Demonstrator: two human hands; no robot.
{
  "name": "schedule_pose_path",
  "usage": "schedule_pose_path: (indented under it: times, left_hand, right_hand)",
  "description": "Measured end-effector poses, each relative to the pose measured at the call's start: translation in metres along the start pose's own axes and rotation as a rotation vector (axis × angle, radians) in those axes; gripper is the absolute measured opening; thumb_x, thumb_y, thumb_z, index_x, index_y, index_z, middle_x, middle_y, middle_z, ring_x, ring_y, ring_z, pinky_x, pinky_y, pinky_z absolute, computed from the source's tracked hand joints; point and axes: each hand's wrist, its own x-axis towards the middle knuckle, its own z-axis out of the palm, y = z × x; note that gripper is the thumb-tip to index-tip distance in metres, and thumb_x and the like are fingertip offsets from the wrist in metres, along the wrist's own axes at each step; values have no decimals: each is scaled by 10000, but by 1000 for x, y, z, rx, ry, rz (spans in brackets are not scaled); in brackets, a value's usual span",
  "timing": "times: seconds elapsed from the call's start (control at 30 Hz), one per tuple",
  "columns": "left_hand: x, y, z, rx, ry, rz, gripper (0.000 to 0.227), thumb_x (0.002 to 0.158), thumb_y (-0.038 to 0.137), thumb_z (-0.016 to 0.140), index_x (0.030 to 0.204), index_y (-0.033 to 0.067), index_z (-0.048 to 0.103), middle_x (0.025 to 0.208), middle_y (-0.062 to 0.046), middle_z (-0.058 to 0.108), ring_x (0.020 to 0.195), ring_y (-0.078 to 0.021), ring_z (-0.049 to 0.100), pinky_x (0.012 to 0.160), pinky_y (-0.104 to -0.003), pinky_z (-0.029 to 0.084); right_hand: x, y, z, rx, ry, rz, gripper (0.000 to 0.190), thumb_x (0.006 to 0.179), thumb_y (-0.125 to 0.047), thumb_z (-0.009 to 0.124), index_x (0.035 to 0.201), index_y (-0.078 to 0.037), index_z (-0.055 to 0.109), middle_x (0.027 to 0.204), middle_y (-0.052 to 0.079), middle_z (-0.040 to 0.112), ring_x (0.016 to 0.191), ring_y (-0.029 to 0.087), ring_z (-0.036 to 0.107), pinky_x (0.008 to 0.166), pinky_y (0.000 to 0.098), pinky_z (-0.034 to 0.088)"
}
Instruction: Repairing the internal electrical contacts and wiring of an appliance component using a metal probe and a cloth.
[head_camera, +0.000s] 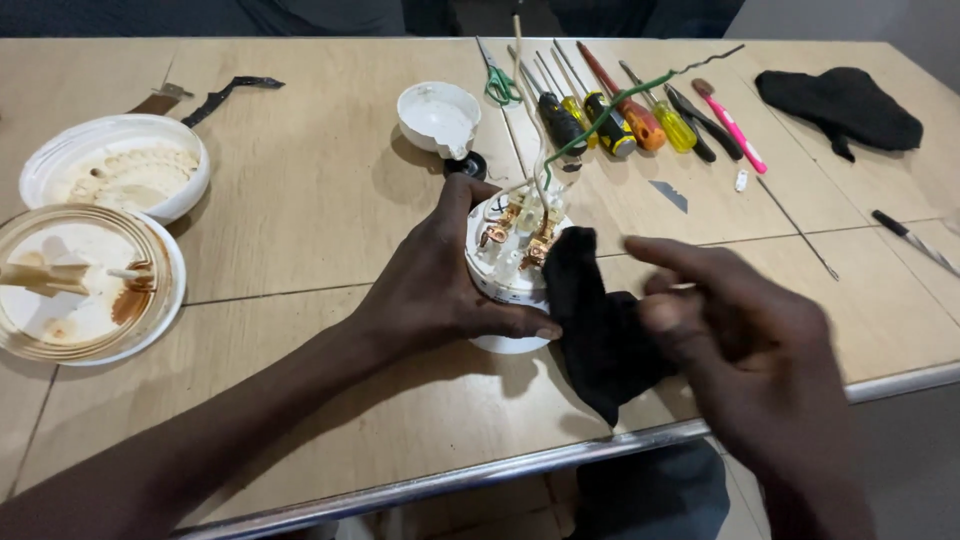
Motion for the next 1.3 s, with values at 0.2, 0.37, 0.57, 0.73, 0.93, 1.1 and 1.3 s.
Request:
schedule_pose_path:
  times: [0.2, 0.37, 0.57, 0.73, 0.93, 1.1, 1.3]
  left_hand:
    - [0, 0, 0, -11, 0, 8, 1043, 481, 541, 937, 1243, 101, 377, 1265, -69, 670, 1086, -224, 709, 795, -369, 554]
    - [1, 2, 2, 30, 0, -24, 1060, 487, 505, 950, 1283, 103, 376, 1242, -83, 700, 1083, -254, 724, 784, -376, 547]
    - [0, 3, -3, 37, 2, -62, 1035, 503, 555, 901, 1284, 102, 394, 1242, -95, 705, 1091, -275, 717, 789, -394, 537]
    - [1, -1, 2, 29, 30, -42, 991, 535, 452, 915, 1288, 95, 378, 1240, -113, 692, 1062, -282, 726, 762, -397, 551]
    - [4, -3, 2, 39, 16, 6, 1002, 533, 505, 913, 1269, 83, 380, 1232, -111, 686, 1081, -286, 723, 748, -400, 544]
    - [2, -4, -2, -47, -32, 36, 1014, 533, 523, 915, 1266, 84, 369, 1254, -85, 695, 1120, -212, 697, 884, -348, 538]
    - [5, -11, -7, -99, -105, 77, 989, 544, 459, 931, 1292, 112, 386, 1234, -41, 658, 1135, -160, 667, 892, -306, 530]
  right_hand:
    - [-10, -1, 18, 163, 265, 114, 257, 923, -84, 723, 1177, -49, 752, 909, 51, 713, 809, 89, 596, 740, 213, 483]
    - [0, -11, 59, -34, 319, -197, 257, 864, -100, 853, 1109, -63, 783, 919, 51, 633, 613, 80, 521, 580, 220, 427]
    - [9, -18, 58, -241, 255, -318, 170, 957, -125, 755, 1112, -81, 807, 981, 76, 708, 830, 167, 695, 734, 291, 513]
    - [4, -13, 54, -224, 172, -393, 260, 952, -107, 732, 1201, -36, 766, 1006, 102, 650, 771, 161, 672, 717, 269, 516]
    - [-1, -10, 33, -149, 34, -360, 58, 896, -134, 755, 862, -92, 775, 822, 27, 709, 691, 117, 682, 633, 261, 498]
    - [3, 9, 3, 15, 129, -138, 141, 981, -44, 665, 1089, -7, 748, 1023, 84, 719, 960, 149, 650, 847, 257, 474]
    - [42, 12, 14, -102, 12, -469, 195, 954, -32, 679, 1130, -4, 757, 1027, 154, 696, 919, 238, 674, 722, 311, 540]
